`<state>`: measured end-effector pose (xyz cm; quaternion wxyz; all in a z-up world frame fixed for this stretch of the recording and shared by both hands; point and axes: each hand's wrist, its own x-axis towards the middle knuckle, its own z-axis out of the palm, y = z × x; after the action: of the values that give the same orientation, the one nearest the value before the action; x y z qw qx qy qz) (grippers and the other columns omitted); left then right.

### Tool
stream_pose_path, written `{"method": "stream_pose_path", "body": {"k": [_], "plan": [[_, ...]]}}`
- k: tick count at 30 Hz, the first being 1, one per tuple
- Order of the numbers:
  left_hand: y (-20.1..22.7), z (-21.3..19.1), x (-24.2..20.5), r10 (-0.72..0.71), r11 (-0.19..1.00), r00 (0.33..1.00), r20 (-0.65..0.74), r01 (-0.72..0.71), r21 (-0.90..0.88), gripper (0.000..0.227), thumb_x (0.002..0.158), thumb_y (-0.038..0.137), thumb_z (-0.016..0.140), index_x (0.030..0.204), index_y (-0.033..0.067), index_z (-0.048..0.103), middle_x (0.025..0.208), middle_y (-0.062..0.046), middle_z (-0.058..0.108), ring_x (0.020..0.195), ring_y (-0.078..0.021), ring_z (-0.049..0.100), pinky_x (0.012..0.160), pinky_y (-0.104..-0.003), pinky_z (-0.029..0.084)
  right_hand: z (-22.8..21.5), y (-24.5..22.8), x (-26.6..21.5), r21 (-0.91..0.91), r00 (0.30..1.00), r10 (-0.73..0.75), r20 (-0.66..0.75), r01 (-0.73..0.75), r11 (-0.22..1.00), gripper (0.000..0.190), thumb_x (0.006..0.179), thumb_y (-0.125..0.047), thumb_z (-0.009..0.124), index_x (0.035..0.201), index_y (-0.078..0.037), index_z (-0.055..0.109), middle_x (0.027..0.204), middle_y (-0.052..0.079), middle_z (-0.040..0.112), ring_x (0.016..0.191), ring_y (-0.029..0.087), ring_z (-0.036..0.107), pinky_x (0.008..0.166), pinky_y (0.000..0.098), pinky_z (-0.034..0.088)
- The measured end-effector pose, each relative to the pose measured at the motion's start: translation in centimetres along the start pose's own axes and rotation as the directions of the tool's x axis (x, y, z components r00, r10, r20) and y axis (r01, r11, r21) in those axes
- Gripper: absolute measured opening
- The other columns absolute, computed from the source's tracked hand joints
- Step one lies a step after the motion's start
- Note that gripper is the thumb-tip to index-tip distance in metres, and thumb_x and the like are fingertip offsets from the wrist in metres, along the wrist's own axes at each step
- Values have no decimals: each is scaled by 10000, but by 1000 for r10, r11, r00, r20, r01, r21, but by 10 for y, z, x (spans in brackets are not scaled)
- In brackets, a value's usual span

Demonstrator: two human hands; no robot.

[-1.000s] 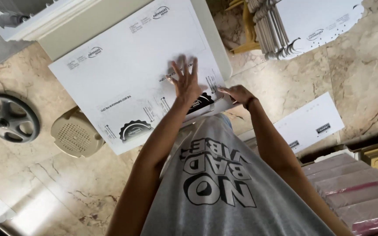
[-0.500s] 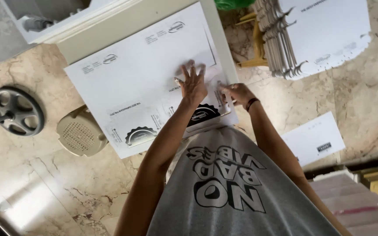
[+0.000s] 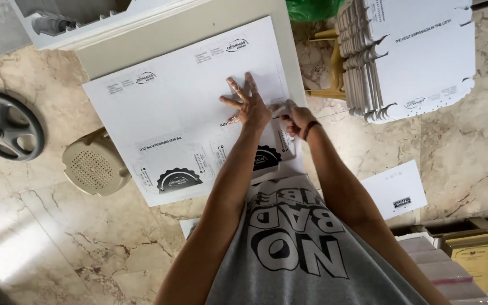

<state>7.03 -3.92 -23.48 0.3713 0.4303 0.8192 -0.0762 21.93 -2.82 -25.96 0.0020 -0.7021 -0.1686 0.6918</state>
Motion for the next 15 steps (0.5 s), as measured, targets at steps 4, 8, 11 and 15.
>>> {"method": "stream_pose_path", "body": {"k": [4, 8, 11, 15], "plan": [[-11, 32, 19, 27, 1000, 998, -49, -28, -14, 1244, 780, -38, 743, 1648, 253, -98, 1617, -305, -300, 1356, -773, -128, 774, -917, 373, -6, -5, -26, 119, 994, 36, 103, -48, 992, 605, 1072, -544, 320, 837, -57, 591, 554, -42, 301, 415, 123, 356, 416, 282, 298], [-6, 23, 17, 5, 1000, 1000, -27, -5, -5, 1251, 791, -57, 707, 1633, 272, -157, 1612, -298, -325, 1361, -765, -138, 779, -937, 331, 8, -4, -43, 138, 996, -59, 71, 49, 989, 618, 1082, -539, 335, 849, -26, 592, 516, -26, 275, 368, 129, 343, 387, 287, 268], [14, -14, -18, -22, 996, 1000, 5, 21, 85, 1187, 866, 143, 807, 1654, 227, -77, 1617, -338, -262, 1360, -773, -101, 765, -943, 325, 11, -33, -139, 55, 987, -160, -6, 160, 986, 661, 1071, -571, 447, 838, 19, 631, 459, 28, 346, 319, 165, 400, 328, 299, 322], [15, -19, -11, -22, 999, 1000, 4, 22, 25, 1179, 883, 156, 791, 1647, 261, -100, 1623, -321, -271, 1371, -764, -104, 801, -931, 320, 20, -24, -139, 98, 955, -286, -81, 293, 951, 677, 1087, -534, 421, 785, 35, 629, 402, 58, 360, 288, 183, 406, 301, 291, 305]]}}
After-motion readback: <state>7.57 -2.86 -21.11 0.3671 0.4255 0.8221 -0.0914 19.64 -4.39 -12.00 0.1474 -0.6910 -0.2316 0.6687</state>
